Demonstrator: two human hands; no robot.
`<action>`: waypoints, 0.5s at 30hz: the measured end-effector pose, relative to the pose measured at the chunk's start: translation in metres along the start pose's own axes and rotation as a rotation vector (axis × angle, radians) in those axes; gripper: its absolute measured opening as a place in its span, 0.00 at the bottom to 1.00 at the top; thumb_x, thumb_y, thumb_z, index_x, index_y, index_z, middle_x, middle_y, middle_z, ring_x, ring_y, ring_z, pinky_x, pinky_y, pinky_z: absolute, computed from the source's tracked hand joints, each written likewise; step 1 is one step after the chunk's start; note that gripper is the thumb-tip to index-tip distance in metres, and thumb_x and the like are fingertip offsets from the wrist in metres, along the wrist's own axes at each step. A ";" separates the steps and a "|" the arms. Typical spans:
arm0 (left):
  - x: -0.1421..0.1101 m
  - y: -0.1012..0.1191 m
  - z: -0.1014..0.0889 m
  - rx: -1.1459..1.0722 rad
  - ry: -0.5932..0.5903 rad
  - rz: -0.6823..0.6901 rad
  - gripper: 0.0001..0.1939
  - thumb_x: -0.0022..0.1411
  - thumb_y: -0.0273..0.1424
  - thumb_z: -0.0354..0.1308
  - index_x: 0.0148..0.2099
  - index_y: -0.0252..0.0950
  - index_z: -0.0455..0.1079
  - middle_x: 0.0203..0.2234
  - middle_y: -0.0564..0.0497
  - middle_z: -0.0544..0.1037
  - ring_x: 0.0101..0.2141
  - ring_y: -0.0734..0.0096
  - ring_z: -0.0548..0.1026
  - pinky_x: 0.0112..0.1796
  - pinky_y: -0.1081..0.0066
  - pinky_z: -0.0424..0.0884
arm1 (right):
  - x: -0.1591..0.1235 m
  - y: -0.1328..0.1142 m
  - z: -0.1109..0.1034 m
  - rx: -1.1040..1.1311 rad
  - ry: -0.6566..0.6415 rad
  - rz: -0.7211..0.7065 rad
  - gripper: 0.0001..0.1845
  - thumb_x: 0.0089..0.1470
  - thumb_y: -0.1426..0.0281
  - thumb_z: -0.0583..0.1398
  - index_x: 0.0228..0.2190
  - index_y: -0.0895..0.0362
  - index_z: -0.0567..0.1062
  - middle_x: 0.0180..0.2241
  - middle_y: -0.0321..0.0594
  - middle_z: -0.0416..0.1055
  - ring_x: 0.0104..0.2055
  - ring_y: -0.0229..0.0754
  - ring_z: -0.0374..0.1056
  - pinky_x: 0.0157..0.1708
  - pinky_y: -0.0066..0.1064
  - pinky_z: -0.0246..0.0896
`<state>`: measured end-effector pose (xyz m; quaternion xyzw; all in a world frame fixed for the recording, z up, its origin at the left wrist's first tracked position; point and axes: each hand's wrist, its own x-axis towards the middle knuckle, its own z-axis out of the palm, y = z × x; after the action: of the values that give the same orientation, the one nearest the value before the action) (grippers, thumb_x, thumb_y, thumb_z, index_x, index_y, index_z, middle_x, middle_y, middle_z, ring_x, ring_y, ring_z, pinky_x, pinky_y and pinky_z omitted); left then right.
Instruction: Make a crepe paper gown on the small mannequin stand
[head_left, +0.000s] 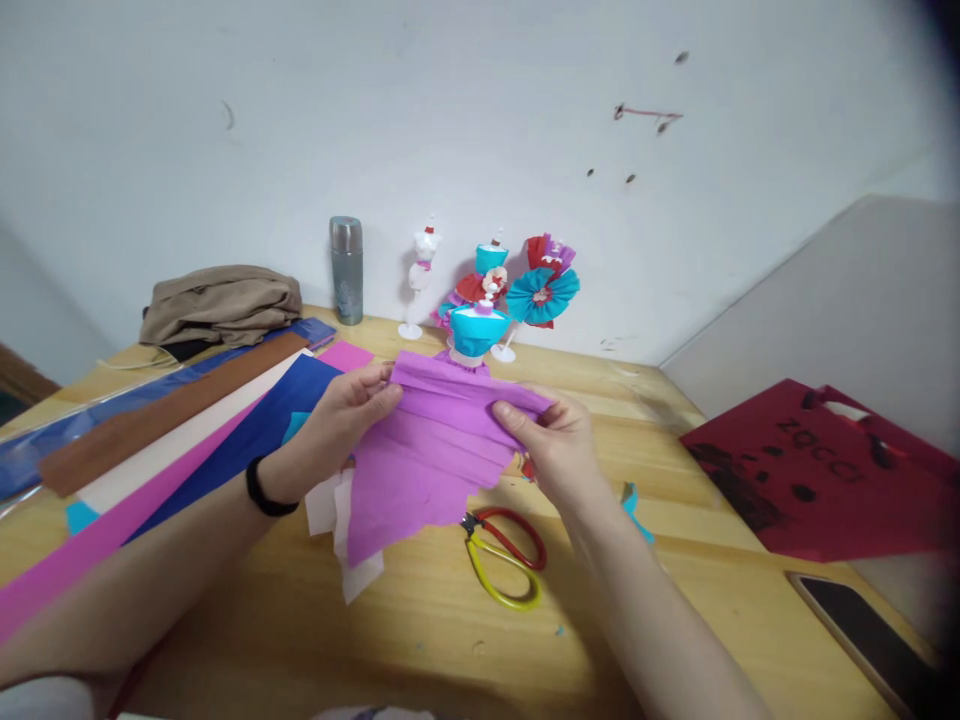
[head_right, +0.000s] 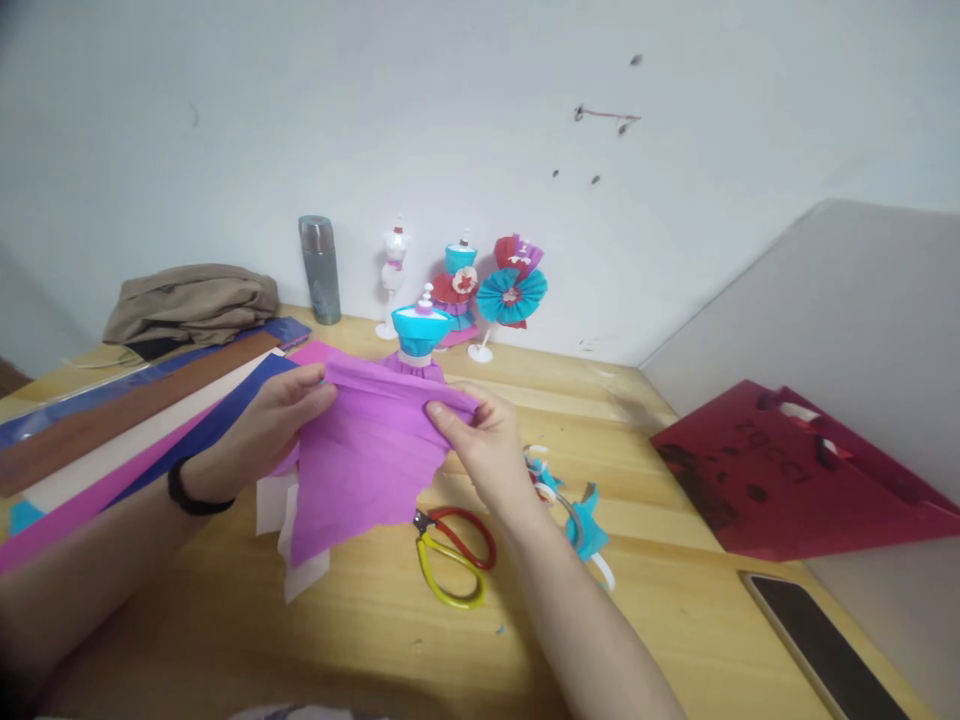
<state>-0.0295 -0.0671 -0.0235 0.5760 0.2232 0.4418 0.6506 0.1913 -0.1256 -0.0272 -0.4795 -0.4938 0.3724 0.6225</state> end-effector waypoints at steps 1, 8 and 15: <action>0.000 0.001 0.000 -0.062 -0.016 -0.045 0.13 0.61 0.41 0.63 0.36 0.35 0.77 0.28 0.51 0.78 0.29 0.71 0.73 0.31 0.74 0.68 | 0.001 0.001 -0.001 -0.060 0.031 -0.082 0.08 0.42 0.63 0.71 0.27 0.52 0.81 0.26 0.35 0.78 0.27 0.40 0.71 0.29 0.31 0.68; -0.001 0.005 0.000 -0.106 -0.056 -0.241 0.18 0.50 0.35 0.72 0.42 0.33 0.76 0.34 0.49 0.78 0.31 0.69 0.74 0.31 0.75 0.66 | 0.001 -0.002 -0.005 -0.391 -0.058 -0.489 0.10 0.53 0.74 0.62 0.33 0.51 0.82 0.33 0.39 0.81 0.36 0.43 0.76 0.37 0.35 0.71; 0.003 0.003 -0.006 -0.282 -0.036 -0.315 0.17 0.60 0.39 0.63 0.48 0.36 0.75 0.39 0.48 0.80 0.37 0.65 0.76 0.37 0.70 0.69 | 0.000 -0.005 -0.008 -0.543 -0.097 -0.720 0.18 0.55 0.78 0.58 0.39 0.48 0.83 0.39 0.40 0.80 0.41 0.44 0.77 0.40 0.38 0.73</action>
<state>-0.0335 -0.0611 -0.0215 0.4452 0.2349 0.3509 0.7896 0.1986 -0.1291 -0.0230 -0.4051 -0.7375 0.0113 0.5402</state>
